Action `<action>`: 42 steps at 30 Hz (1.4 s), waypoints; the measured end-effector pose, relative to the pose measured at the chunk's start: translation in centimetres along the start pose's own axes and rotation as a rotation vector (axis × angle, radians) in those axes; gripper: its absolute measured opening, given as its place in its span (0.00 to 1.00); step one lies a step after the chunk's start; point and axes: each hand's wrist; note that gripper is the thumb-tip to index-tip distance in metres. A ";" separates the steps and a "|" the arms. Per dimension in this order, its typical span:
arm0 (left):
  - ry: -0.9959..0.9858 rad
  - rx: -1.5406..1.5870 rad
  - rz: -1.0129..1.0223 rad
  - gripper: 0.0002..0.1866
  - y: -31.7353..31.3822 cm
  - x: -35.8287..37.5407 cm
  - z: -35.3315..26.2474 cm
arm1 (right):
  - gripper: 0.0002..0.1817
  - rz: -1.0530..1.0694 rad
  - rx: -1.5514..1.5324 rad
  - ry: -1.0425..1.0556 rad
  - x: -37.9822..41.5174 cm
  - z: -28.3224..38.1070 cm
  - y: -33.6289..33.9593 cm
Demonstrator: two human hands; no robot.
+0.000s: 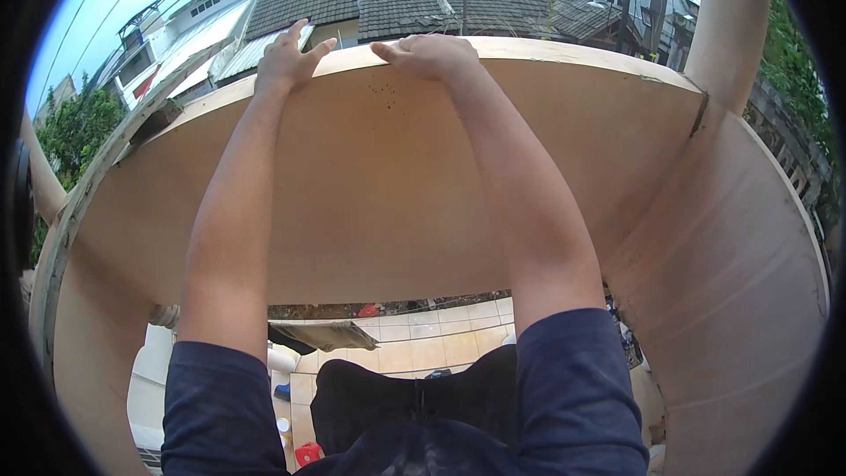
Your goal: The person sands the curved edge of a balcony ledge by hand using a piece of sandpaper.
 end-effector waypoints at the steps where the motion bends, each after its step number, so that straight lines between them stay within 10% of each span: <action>1: 0.006 -0.008 0.019 0.49 0.0 0.1 -0.1 | 0.48 -0.065 -0.005 0.057 -0.1 -0.1 -0.7; 16: -0.116 0.104 -0.050 0.60 -1.0 0.2 0.6 | 0.61 0.107 -0.367 0.337 -1.0 -3.7 -0.1; 22: -0.089 0.102 0.009 0.59 -1.0 -0.2 0.6 | 0.68 -0.268 0.094 0.077 0.1 -0.9 -2.4; 30: -0.028 0.160 0.002 0.61 -0.7 0.2 0.4 | 0.68 -0.041 -0.131 0.332 -0.4 -3.0 -0.7; 35: -0.052 0.216 -0.058 0.60 0.0 0.8 0.0 | 0.71 -0.018 -0.017 -0.024 -1.1 0.4 -0.8; 39: -0.009 0.230 0.029 0.60 0.2 0.5 0.0 | 0.65 0.066 -0.057 0.228 -1.2 2.7 -0.9; 42: -0.022 0.206 0.017 0.59 0.2 0.7 0.1 | 0.65 0.118 -0.183 -0.001 -2.9 1.6 0.0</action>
Point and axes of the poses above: each hand's wrist, its own x-axis away from the middle knuckle, its own y-axis out of the back of the hand, z = x × y, and after that the axes turned 5 degrees about z, right-handed
